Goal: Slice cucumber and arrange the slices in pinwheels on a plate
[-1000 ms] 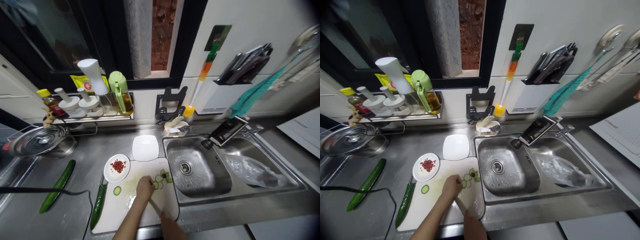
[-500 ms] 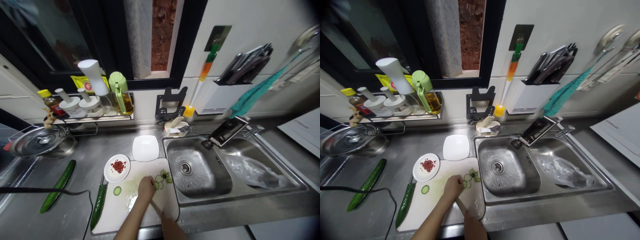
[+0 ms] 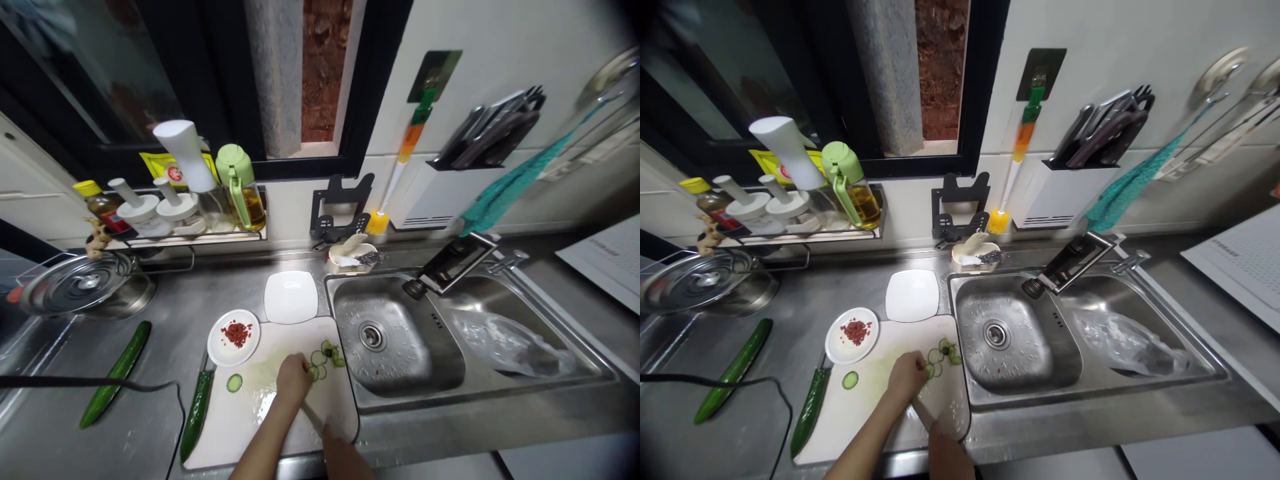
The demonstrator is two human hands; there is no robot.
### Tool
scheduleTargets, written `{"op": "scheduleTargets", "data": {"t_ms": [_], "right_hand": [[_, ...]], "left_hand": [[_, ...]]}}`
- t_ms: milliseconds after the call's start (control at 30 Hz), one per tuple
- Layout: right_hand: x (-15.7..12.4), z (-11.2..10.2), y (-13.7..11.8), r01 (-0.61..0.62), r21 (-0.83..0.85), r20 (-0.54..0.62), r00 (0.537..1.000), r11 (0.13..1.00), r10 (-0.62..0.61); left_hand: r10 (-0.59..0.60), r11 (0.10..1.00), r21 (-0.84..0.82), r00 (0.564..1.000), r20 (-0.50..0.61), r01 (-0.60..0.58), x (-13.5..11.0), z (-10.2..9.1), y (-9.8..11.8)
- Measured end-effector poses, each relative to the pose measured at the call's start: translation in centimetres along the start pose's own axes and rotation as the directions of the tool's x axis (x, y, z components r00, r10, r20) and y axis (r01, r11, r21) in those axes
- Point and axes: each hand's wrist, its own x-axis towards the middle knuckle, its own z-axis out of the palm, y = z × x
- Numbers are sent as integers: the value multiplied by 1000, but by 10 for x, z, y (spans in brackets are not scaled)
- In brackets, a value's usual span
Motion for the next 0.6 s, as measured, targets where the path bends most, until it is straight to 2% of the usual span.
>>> {"op": "scheduleTargets", "data": {"t_ms": [200,367,600], "right_hand": [[-7,3,6,29,12,-23,999,1000,-29],[0,7,9,45,24,-14,999,999,-44],[4,11,20,92,76,-18,996,993,-91]], "left_hand": [[33,999,-29,999,0,-33,-1,1,1],[45,995,-92,999,-3,-45,-2,0,-3],[3,983,-181,999,-54,-13,-2,-23,-36]]}}
